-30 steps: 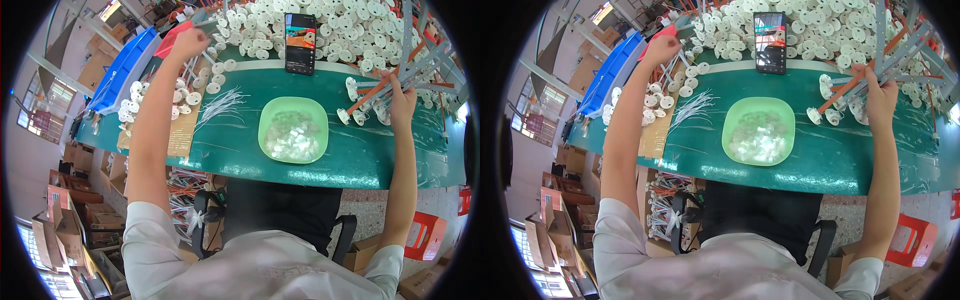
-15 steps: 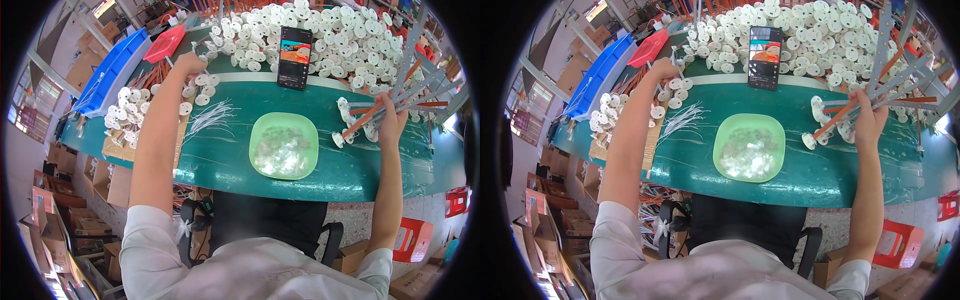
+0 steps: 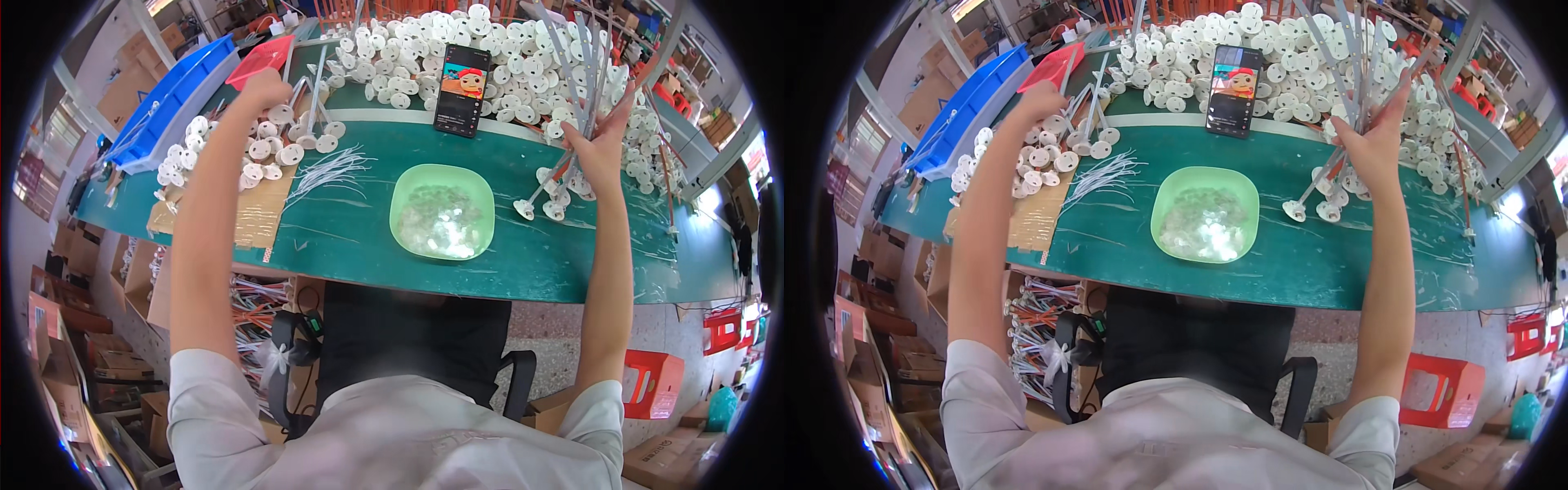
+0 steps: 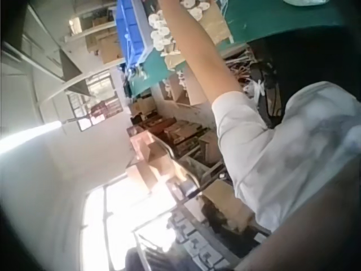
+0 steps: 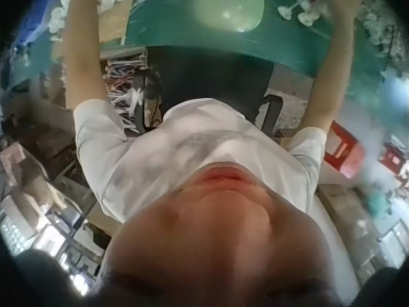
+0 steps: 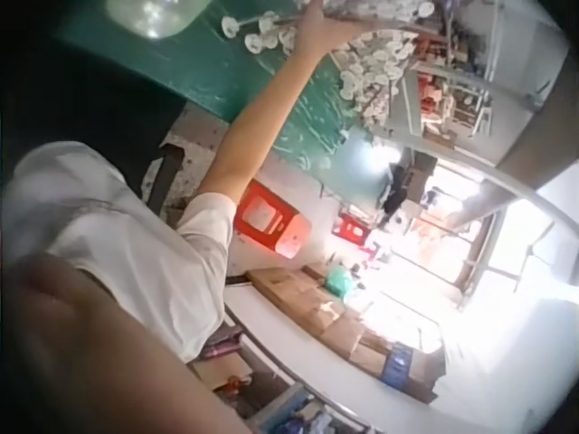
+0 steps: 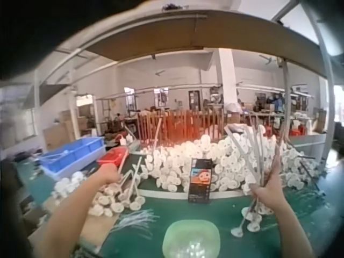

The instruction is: The person assembles LED light strips by attaching white plastic end caps to the ends of the strips. They then bundle multiple strips together using white zip ties and place the finished bundles into a cardboard box. The workspace is a green table with piles of components and a smartphone playing a video.

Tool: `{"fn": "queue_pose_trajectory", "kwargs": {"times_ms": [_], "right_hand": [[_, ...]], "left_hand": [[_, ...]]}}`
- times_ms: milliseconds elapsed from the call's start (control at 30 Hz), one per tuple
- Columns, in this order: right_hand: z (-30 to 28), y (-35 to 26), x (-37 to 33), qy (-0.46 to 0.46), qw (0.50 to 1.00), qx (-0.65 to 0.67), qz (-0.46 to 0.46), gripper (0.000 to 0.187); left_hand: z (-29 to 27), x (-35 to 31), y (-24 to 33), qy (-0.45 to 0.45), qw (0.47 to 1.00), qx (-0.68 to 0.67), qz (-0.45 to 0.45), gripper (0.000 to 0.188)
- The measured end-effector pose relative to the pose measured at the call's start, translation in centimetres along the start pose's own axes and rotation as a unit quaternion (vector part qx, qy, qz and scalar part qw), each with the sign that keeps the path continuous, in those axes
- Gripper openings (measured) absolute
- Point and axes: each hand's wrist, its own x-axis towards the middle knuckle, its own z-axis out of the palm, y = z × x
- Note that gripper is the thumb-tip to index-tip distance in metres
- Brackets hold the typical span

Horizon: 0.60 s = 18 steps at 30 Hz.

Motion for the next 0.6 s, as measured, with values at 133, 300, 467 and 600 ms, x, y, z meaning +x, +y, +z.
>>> {"fn": "queue_pose_trajectory", "kwargs": {"times_ms": [133, 300, 467, 600], "right_hand": [[0.1, 0.1, 0.3, 0.014, 0.999, -0.007, -0.037, 0.125], [0.3, -0.5, -0.3, 0.051, 0.995, -0.01, -0.083, 0.126], [-0.6, 0.3, -0.9, 0.093, 0.995, -0.006, -0.02, 0.116], [-2.0, 1.2, -1.3, 0.105, 0.99, 0.061, -0.066, 0.103]], "left_hand": [[-2.0, -4.2, 2.6, 0.095, 0.974, -0.175, 0.107, 0.018], [1.2, -11.4, 15.8, 0.007, 0.837, -0.512, 0.192, 0.019], [7.2, -16.0, 28.0, -0.16, 0.737, -0.606, 0.252, 0.016], [11.8, -18.2, 34.5, -0.173, 0.732, -0.587, 0.3, 0.032]]}}
